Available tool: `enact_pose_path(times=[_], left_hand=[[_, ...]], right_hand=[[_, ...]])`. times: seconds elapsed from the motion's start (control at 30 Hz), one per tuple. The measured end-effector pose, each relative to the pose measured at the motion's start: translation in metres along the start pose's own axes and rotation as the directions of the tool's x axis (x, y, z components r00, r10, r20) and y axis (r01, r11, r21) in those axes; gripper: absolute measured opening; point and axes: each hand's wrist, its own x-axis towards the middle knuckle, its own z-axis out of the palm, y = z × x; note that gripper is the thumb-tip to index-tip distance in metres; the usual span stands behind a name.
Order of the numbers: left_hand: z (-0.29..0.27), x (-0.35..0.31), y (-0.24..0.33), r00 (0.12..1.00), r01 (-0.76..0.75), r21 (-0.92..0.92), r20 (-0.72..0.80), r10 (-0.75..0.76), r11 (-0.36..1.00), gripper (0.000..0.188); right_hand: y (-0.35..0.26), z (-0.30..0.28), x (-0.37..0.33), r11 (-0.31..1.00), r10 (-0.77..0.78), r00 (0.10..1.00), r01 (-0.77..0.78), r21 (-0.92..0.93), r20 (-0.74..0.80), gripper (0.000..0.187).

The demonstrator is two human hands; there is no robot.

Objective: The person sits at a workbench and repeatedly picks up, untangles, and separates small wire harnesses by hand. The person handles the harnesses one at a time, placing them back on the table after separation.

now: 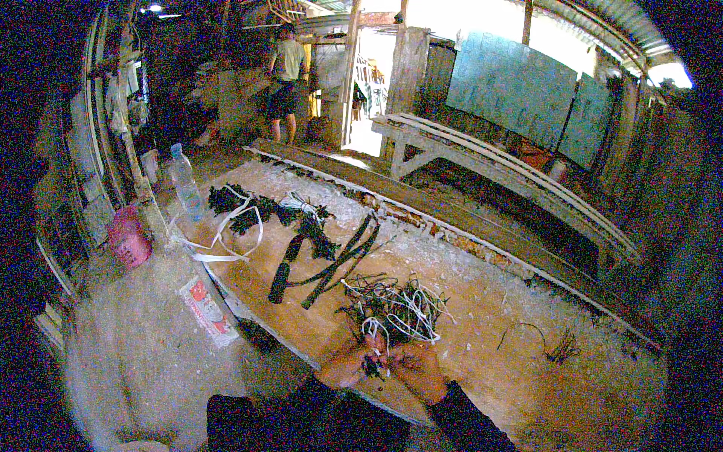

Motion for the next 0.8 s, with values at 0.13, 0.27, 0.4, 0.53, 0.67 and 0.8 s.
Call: enact_pose_path(times=[0.13, 0.27, 0.4, 0.53, 0.67, 0.8], left_hand=[[0.000, 0.000, 0.001, 0.999, -0.031, -0.046, -0.016, 0.030, 0.998, 0.031], [0.009, 0.000, 0.007, 0.996, -0.030, 0.086, -0.077, 0.037, 0.996, 0.034], [0.014, -0.004, 0.013, 0.995, -0.007, 0.241, -0.096, 0.031, 0.970, 0.037], [0.016, 0.000, 0.009, 0.992, -0.052, 0.294, -0.098, 0.084, 0.954, 0.035], [0.016, 0.000, 0.005, 0.992, -0.042, 0.248, -0.107, 0.071, 0.968, 0.032], [0.023, -0.001, 0.013, 0.992, -0.084, 0.270, -0.071, 0.107, 0.959, 0.029]], right_hand=[[-0.002, -0.004, 0.001, 0.962, -0.024, 1.000, 0.023, -0.272, 0.002, 0.006], [-0.014, 0.001, 0.001, 0.932, -0.072, 0.990, 0.025, -0.361, -0.119, 0.011], [-0.024, 0.012, -0.001, 0.983, -0.076, 0.955, 0.024, -0.180, -0.286, 0.014], [-0.025, 0.011, -0.002, 0.763, -0.381, 0.917, 0.239, -0.601, -0.118, 0.014], [-0.020, 0.009, 0.000, 0.688, -0.421, 0.906, 0.356, -0.633, 0.053, 0.010], [-0.020, 0.006, -0.003, 0.539, -0.415, 0.892, 0.401, -0.740, 0.181, 0.013]])
